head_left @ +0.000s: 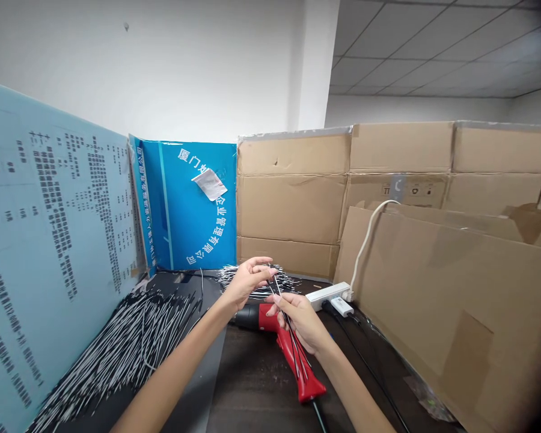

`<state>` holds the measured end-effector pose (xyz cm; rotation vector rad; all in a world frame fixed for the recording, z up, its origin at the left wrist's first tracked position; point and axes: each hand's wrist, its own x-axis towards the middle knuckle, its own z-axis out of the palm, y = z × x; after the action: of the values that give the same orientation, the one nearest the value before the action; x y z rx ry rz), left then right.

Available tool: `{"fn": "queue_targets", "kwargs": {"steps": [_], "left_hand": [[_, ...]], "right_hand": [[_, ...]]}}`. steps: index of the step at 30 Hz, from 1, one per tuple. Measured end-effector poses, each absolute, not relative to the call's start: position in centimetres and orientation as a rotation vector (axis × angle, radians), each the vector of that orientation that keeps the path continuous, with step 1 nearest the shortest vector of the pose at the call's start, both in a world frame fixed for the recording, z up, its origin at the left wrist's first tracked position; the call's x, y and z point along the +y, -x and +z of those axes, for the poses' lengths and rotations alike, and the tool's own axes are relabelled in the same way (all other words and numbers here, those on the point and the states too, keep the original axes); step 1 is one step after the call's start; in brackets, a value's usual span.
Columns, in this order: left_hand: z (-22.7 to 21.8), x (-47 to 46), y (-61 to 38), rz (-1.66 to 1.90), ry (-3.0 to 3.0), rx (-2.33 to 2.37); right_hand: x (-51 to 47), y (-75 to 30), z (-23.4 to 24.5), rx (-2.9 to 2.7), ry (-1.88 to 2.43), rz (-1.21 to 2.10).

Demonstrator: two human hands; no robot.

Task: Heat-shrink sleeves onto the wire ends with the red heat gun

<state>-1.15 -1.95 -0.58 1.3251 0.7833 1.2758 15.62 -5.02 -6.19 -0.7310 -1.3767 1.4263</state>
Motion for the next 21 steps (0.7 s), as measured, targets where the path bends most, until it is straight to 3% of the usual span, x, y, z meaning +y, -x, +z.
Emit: {"fn": "queue_targets", "kwargs": {"steps": [21], "left_hand": [[-0.2, -2.3, 1.2, 1.206, -1.405, 0.756]], "right_hand": [[-5.4, -15.7, -5.9, -1.328, 0.647, 1.473]]}}
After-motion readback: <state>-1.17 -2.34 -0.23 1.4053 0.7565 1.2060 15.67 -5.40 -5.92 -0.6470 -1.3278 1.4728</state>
